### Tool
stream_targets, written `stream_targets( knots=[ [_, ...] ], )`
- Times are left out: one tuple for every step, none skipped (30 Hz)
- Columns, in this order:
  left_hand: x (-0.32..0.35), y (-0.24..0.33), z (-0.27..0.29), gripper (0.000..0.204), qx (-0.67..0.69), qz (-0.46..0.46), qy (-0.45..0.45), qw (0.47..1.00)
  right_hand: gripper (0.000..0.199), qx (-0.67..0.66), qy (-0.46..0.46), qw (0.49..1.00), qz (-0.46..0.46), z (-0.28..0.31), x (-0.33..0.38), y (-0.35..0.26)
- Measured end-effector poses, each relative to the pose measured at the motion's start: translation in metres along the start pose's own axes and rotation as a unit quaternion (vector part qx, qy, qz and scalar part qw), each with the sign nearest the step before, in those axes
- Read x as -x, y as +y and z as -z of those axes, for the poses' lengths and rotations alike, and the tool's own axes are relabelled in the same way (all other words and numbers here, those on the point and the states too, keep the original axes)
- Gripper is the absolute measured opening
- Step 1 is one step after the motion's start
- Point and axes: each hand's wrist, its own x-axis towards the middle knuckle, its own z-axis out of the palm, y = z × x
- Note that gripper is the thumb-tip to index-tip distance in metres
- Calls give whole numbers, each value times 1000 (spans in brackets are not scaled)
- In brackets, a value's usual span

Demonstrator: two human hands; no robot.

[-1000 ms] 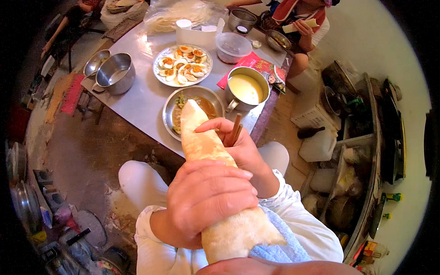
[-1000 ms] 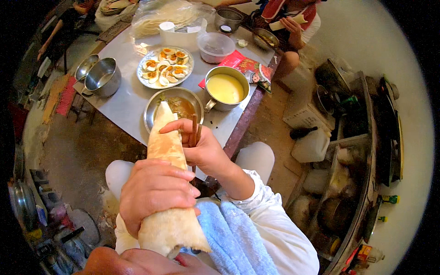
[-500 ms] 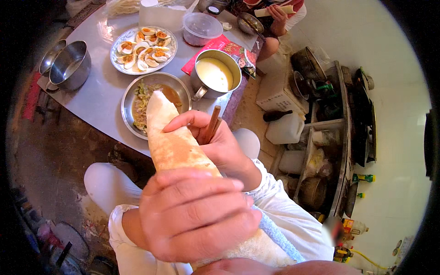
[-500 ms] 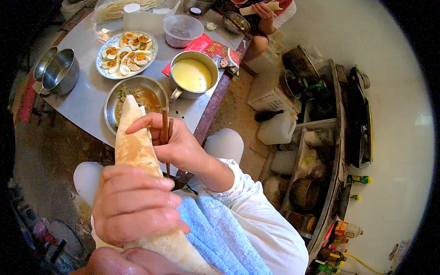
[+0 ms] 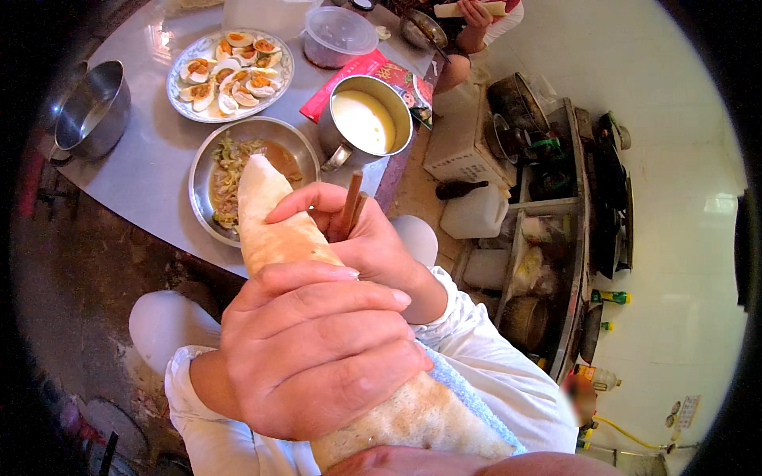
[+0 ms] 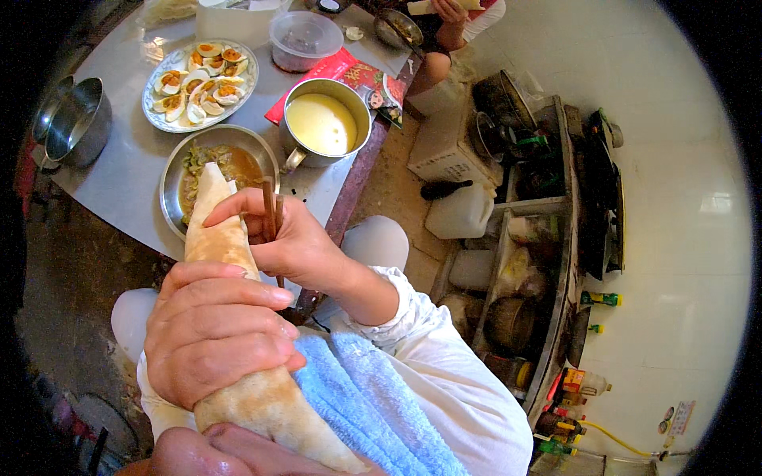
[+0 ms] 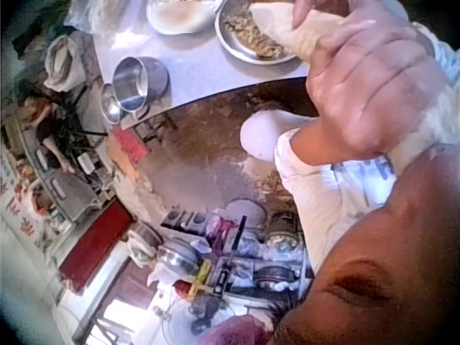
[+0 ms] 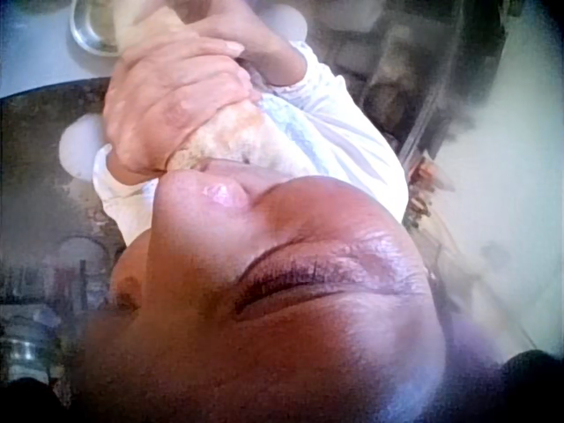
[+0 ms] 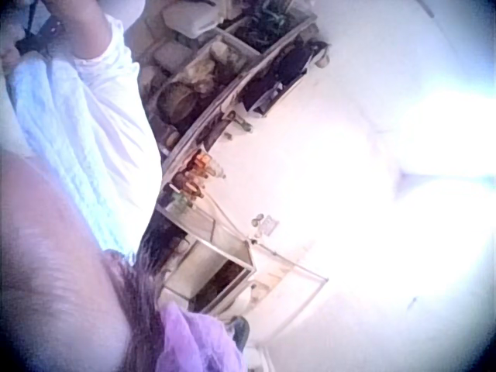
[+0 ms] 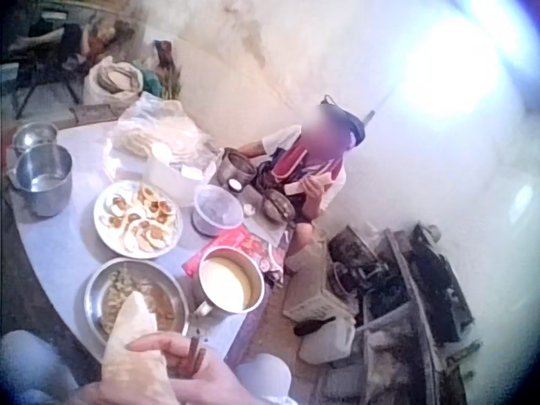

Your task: The person uses chopsticks to transfer a vegetable mixture from a metal bowl onto a thin flatbread held in their left hand. They fold the flatbread into a wrap, add a slice of boiled egg, and pour a yellow liquid from a metal cup over the filling.

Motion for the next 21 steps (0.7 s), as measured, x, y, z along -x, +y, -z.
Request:
stream_targets(
  knots=[
    [0,-2,-1,32,0,0,4,1000,41,-2,0,1000,-1,1,-1,0],
    [0,-3,-2,32,5,2,9,1000,40,-2,2,1000,1,2,-1,1],
    [0,-3,-2,31,7,5,14,1000,39,-2,0,1000,2,2,-3,1],
    [1,-3,-1,30,9,8,18,1000,39,-1,-2,1000,4,2,-4,1],
    [0,-3,0,30,-1,8,4,1000,38,8,4,1000,1,2,-4,1],
    [0,-5,2,29,-9,6,-10,1000,37,19,11,1000,-2,2,-5,0],
    [0,-6,3,29,-11,4,-19,1000,36,30,18,999,-4,2,-5,-1],
    [-2,-7,5,28,-14,3,-27,1000,36,36,18,999,-7,3,-6,-2],
    [-2,-8,6,27,-9,5,-32,999,36,40,19,999,-13,5,-6,1],
    [-1,-8,5,26,-9,7,-26,1000,35,43,20,999,-18,7,-6,2],
    [-1,-9,4,25,-8,8,-20,1000,35,42,25,999,-20,7,-7,3],
    [-1,-10,0,25,-10,5,-2,1000,35,44,29,998,-20,7,-8,3],
    [0,-12,-3,24,-12,3,16,1000,36,46,34,998,-20,7,-8,2],
    [0,-13,-3,23,-9,-1,14,1000,35,49,30,998,-14,9,-9,2],
    [1,-15,-1,22,-7,-4,11,1000,35,50,23,998,-9,10,-11,3],
    [3,-17,1,21,-6,-7,8,1000,35,51,17,999,-3,11,-13,4],
    [2,-21,1,21,3,-5,11,1000,34,56,26,998,-4,12,-14,5],
    [0,-26,2,20,12,-5,13,1000,34,62,35,997,-4,13,-16,5],
    [-2,-33,2,20,17,-5,17,1000,34,68,41,997,-4,14,-18,6],
    [-3,-40,0,19,24,-4,20,1000,34,55,38,998,-4,19,-22,9],
    [-3,-45,-2,19,30,-2,23,999,34,40,35,999,-5,27,-24,14]
  ],
)
